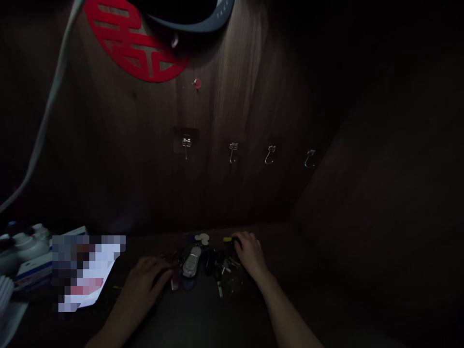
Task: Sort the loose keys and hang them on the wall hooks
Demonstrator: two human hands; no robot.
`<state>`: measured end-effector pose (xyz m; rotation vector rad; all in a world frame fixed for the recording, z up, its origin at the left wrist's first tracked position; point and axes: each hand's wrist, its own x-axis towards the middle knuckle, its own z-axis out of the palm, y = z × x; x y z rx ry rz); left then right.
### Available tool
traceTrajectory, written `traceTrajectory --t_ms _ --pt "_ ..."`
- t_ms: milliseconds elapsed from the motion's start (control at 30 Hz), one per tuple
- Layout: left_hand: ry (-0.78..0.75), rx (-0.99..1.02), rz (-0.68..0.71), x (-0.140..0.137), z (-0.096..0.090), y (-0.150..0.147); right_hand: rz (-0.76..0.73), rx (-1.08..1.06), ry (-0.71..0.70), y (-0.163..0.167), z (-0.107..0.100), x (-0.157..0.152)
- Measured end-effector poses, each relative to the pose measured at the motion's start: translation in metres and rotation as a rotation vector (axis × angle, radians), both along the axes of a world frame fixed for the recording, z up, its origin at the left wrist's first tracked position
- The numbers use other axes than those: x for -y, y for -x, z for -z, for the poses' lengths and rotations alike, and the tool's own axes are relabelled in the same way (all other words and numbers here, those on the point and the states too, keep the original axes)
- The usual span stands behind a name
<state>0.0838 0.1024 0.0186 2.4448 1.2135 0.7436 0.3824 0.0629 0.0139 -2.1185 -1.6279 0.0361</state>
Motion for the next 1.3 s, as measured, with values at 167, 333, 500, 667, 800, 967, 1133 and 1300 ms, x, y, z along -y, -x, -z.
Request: traceTrajectory --t_ms 167,333,500,667,800,967,1133,1300 --pt "0.120 0.008 -0.034 0.005 -0.010 -0.002 0.000 -0.015 -0.001 -0.002 -0.001 -0.001" --pt "0.161 0.000 -0.063 0.006 -0.009 -0.001 0.055 0.045 -0.079 0.002 -0.010 0.005" --pt "0.155 0.001 -0.075 0.006 -0.008 -0.002 0.068 0.093 0.009 0.014 -0.018 0.011" --pt "0.152 -0.006 -0.059 0.004 -0.006 -0.002 0.069 0.025 0.044 0.018 -0.016 0.009" --pt "0.163 -0.007 -0.059 0.004 -0.004 -0.002 0.017 -0.387 -0.167 0.012 -0.017 0.006" --pt "0.176 0.019 -0.057 0.006 -0.007 -0.003 0.009 -0.883 -0.445 0.008 -0.025 0.004" --pt "0.149 0.058 -0.057 0.007 -0.005 -0.002 0.028 -1.016 -0.569 0.009 -0.045 0.001" --pt "0.151 0.060 -0.067 0.005 0.000 -0.002 -0.085 -0.882 -0.720 0.019 -0.090 -0.015"
